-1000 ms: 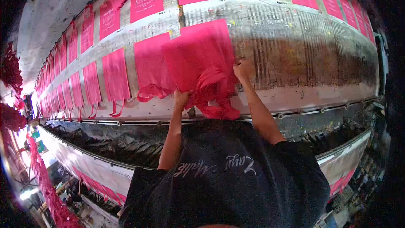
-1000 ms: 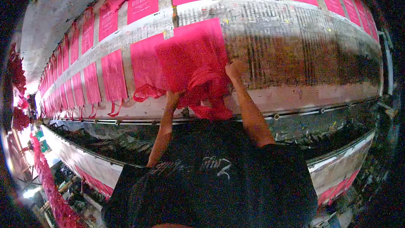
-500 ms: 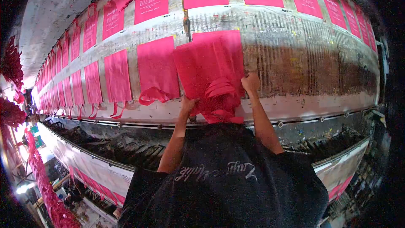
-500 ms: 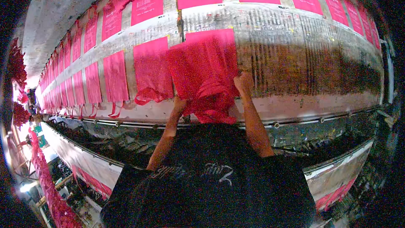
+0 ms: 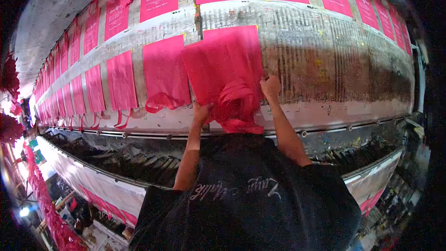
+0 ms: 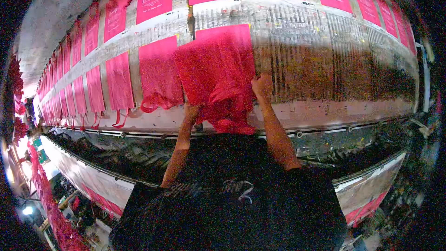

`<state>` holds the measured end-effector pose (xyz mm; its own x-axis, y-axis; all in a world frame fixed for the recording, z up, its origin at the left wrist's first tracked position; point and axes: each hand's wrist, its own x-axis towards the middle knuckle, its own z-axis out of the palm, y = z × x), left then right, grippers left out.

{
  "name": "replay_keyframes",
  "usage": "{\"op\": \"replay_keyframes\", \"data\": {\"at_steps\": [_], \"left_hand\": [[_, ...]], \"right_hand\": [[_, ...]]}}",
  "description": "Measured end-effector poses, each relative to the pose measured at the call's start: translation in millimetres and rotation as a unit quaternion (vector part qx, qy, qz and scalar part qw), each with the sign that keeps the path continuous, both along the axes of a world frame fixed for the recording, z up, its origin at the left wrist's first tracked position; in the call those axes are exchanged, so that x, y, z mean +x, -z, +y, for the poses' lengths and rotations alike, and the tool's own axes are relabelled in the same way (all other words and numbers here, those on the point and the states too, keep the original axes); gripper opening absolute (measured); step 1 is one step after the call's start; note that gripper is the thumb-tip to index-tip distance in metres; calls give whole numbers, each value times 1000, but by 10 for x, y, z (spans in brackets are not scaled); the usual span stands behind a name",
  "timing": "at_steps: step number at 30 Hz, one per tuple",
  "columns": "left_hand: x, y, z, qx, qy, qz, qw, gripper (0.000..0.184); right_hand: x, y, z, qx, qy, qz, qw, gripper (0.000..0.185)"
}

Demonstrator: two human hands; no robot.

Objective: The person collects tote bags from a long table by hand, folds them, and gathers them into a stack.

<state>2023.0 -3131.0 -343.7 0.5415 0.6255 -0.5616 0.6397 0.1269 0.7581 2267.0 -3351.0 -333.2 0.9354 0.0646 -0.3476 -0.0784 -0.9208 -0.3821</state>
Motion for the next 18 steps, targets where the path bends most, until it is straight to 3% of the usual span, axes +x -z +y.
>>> {"op": "replay_keyframes", "data": {"at_steps": [1,2,5,7,8,10,11,12,13,15,17,18], "left_hand": [[23,-64,-5,25,-18,76,997,54],[59,-129,6,23,-20,74,997,54],[28,17,9,33,25,2,999,56],[-128,603,-38,-56,-46,-178,981,59],[-153,609,-21,-49,-64,-177,981,59],[-113,465,7,96,5,-109,989,67],[-50,161,28,95,-12,-107,990,67],[75,-332,74,140,18,2,990,74],[120,-655,137,177,52,115,976,82],[60,-613,399,307,69,90,945,86],[-1,-400,684,457,23,30,889,83],[9,-569,910,411,32,35,910,80]], "right_hand": [[-14,-29,9,-2,-2,0,1000,33],[-11,-62,30,-5,4,1,1000,31],[-92,-271,46,18,-8,-23,1000,29],[-142,-145,48,31,-29,-44,998,31],[-144,85,11,16,-37,-42,998,32],[-110,218,-23,87,-71,-94,989,28],[-92,251,-8,154,-83,-147,974,26],[-24,117,68,-9,-121,-154,981,24],[46,34,158,-15,-135,-151,979,24],[188,-85,444,69,-246,-335,907,26],[32,-725,1176,138,-233,-194,943,25],[13,-687,1523,180,-283,-215,917,22]]}}
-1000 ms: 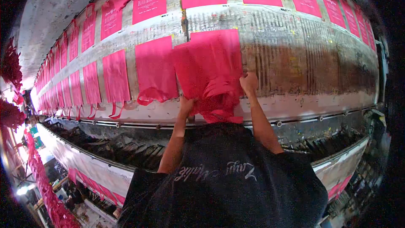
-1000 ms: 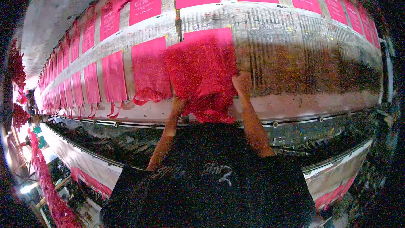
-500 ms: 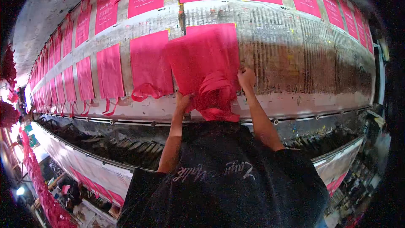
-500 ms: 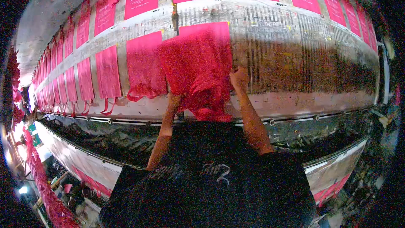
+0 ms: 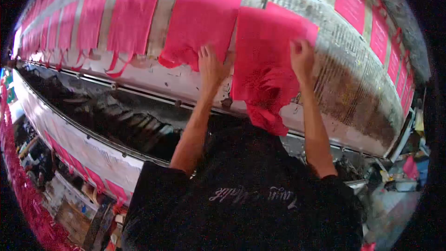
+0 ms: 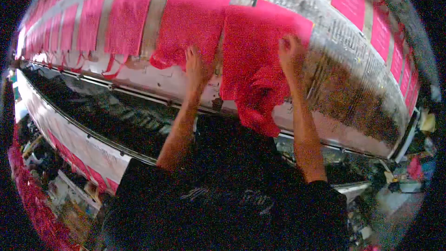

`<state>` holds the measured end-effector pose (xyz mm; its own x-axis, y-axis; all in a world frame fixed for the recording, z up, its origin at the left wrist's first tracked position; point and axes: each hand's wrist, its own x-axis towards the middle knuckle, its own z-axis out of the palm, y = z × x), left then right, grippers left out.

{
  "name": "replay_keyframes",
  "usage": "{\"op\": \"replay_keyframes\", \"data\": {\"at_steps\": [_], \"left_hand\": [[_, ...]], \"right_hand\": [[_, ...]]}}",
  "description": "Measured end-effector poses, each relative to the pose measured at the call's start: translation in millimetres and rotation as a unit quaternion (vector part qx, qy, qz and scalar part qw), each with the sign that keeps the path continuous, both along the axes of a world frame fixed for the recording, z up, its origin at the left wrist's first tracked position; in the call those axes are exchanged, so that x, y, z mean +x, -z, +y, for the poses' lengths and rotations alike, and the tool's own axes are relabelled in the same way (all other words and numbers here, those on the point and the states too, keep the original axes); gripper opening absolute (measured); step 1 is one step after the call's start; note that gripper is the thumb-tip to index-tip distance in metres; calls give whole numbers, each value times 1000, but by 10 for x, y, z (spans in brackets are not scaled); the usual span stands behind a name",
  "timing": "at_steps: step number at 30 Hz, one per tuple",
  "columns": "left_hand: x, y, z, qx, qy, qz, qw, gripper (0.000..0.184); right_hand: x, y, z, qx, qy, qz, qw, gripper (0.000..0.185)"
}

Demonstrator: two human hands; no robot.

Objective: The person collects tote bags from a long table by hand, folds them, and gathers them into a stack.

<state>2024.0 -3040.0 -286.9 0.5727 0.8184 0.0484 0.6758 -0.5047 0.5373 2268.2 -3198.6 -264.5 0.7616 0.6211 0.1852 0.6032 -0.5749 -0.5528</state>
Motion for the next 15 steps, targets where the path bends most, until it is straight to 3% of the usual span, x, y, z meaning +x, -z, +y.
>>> {"op": "replay_keyframes", "data": {"at_steps": [1,4,6,9,10,12,13,14,15], "left_hand": [[12,-108,242,-49,3,4,999,78],[115,451,759,18,-12,-57,998,75],[172,717,996,145,17,25,989,72],[130,683,1051,124,27,15,992,70],[135,656,1039,109,32,36,993,70],[152,648,1053,84,18,4,996,70],[155,637,1089,79,16,-8,997,70],[165,610,1096,48,10,-3,999,71],[154,595,1123,44,9,-5,999,71]], "right_hand": [[-10,80,355,42,-59,-24,997,20],[-385,264,1531,40,-230,-2,972,22],[-591,551,2131,25,-325,-45,944,23],[-673,873,2675,34,-431,-105,895,23],[-558,941,2776,24,-435,-102,894,23],[-227,976,2925,-92,-290,-72,950,26],[-189,975,2928,-43,-269,-119,955,30],[-256,1019,2931,-46,-273,-120,953,30],[-332,1124,2860,-17,-390,-140,910,29]]}}
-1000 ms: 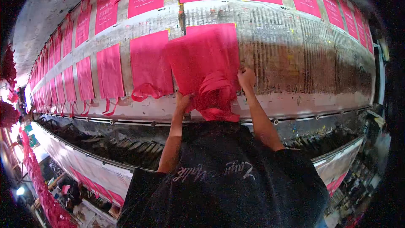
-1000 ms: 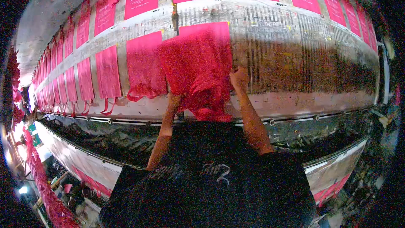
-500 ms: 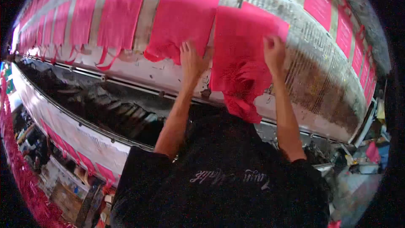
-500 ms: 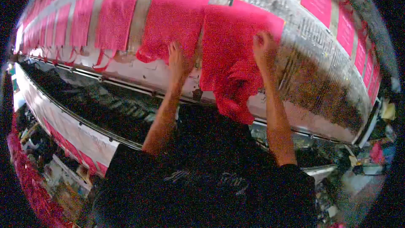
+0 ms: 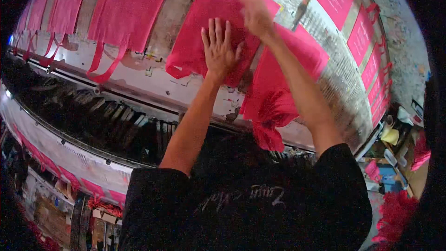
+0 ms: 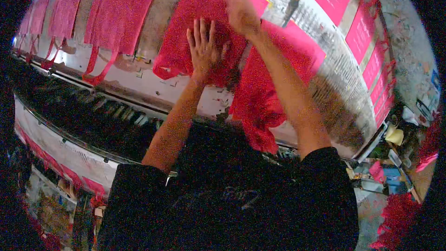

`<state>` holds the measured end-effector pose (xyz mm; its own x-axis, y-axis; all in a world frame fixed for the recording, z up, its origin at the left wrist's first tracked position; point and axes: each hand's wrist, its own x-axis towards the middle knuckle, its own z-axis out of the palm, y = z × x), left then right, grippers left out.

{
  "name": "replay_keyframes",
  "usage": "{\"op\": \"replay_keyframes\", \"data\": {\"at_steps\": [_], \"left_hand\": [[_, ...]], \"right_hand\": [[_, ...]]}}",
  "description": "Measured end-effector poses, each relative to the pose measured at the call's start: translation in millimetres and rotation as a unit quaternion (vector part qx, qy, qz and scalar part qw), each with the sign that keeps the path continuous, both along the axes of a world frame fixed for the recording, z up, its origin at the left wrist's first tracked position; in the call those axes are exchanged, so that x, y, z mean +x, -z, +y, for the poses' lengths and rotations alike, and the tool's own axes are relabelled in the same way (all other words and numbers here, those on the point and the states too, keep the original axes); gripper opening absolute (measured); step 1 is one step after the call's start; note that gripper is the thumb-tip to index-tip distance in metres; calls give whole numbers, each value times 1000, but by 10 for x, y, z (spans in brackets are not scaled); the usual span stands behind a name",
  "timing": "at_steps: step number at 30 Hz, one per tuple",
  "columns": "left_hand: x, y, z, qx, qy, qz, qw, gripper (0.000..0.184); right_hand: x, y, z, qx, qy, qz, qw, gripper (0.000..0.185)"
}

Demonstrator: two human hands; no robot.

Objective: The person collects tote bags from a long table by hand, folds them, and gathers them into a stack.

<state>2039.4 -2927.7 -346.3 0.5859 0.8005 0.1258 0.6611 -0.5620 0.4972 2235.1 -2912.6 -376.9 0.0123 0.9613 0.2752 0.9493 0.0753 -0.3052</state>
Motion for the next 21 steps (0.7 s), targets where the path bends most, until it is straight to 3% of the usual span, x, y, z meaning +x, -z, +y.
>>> {"op": "replay_keyframes", "data": {"at_steps": [1,2,3,5,6,7,9,10,13,14,18,20,21], "left_hand": [[-9,-1,13,-8,5,12,1000,71],[-5,-2,24,-16,11,25,999,72],[-3,-9,37,-33,16,35,999,72],[9,21,35,-40,11,34,999,72],[19,22,49,-41,6,33,999,71],[14,21,56,-44,7,33,998,70],[12,12,58,-55,9,37,998,70],[31,16,60,-61,4,41,997,70],[17,55,64,-44,6,36,998,70],[7,60,58,-46,1,36,998,70],[-10,51,83,-58,5,22,998,68],[-12,8,77,-70,3,13,997,67],[-21,-13,65,-72,1,14,997,66]], "right_hand": [[-75,21,-77,16,-128,-9,992,29],[-298,-310,-75,-16,-153,-23,988,28],[-190,-387,32,-22,-153,-23,988,28],[98,-380,175,-56,11,-46,997,29],[153,-345,241,17,72,17,997,29],[112,-287,226,14,76,19,997,29],[31,-220,183,-46,17,19,999,27],[-51,-114,102,-46,-69,-2,997,28],[-30,-193,116,-60,-68,39,995,31],[51,-359,196,-79,0,24,997,35],[80,-356,194,-120,-34,8,992,40],[106,-324,151,-153,-163,-46,974,43],[237,-290,203,-205,-108,-77,970,48]]}}
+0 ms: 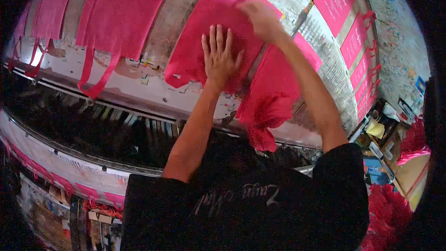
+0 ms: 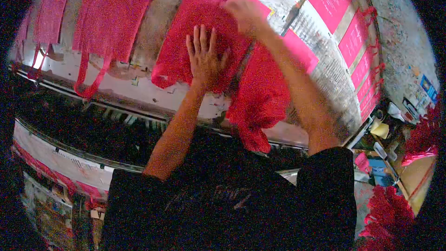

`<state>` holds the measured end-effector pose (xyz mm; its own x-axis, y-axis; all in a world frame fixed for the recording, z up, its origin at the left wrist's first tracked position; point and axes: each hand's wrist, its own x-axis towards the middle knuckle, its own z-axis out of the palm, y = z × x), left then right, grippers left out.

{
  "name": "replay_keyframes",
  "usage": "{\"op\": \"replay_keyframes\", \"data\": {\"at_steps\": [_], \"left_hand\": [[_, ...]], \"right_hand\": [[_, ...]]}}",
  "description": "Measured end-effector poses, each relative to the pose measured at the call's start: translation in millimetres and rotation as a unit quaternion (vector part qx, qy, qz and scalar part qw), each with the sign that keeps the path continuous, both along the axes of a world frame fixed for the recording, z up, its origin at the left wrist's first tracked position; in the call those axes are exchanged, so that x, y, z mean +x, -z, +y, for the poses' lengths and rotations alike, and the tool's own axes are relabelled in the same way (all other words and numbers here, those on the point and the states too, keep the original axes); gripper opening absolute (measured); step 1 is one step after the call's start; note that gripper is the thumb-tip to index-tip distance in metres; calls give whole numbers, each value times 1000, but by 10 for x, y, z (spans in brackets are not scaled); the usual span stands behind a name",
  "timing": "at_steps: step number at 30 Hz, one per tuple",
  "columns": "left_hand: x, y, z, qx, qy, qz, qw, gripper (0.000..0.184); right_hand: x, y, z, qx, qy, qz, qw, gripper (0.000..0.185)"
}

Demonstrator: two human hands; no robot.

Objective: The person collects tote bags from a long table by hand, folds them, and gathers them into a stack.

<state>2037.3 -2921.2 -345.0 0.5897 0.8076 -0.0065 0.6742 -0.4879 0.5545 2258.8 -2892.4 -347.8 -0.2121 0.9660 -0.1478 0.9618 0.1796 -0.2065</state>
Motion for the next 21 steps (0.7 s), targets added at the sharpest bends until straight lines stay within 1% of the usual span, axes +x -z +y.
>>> {"op": "replay_keyframes", "data": {"at_steps": [2,4,6,7,8,9,11,12,13,14,15,16,17,18,19,20,21], "left_hand": [[-10,12,8,7,-1,-1,1000,65],[-21,30,-7,22,1,-23,999,66],[-7,37,-34,47,-7,-11,999,67],[-19,65,-45,71,-6,-34,997,68],[-14,45,-64,79,-9,-26,996,69],[6,30,-82,88,-14,-18,996,70],[22,64,-144,137,-13,-6,990,69],[17,117,-166,164,-9,2,986,69],[20,172,-176,201,-6,-14,979,69],[17,227,-190,219,-5,-4,976,70],[34,272,-209,237,-4,3,972,70],[53,251,-208,251,5,39,967,75],[122,70,-326,254,4,41,966,75],[131,-169,-416,184,-30,111,976,75],[118,-334,-519,118,-67,183,974,76],[70,-183,-639,153,-48,107,981,70],[31,-232,-906,15,-43,105,993,66]], "right_hand": [[60,-250,101,12,97,-14,995,50],[23,-262,24,18,83,-12,996,50],[-128,-306,-181,96,95,62,989,51],[-313,-579,-426,61,173,54,982,50],[-335,-722,-746,76,224,53,970,49],[-331,-744,-1104,94,273,52,956,48],[-117,-651,-2149,176,366,-7,914,41],[-22,-444,-2747,165,510,46,843,40],[33,-217,-3245,151,637,102,749,39],[29,-45,-3597,158,637,104,747,39],[55,88,-3923,79,645,78,756,40],[118,132,-4184,-1,649,50,759,41],[33,26,-4199,18,656,25,754,42],[-152,-199,-4057,33,662,6,749,43],[-276,-520,-3956,36,678,91,728,45],[-192,-385,-3991,41,677,111,727,45],[-72,-168,-4018,39,672,201,712,45]]}}
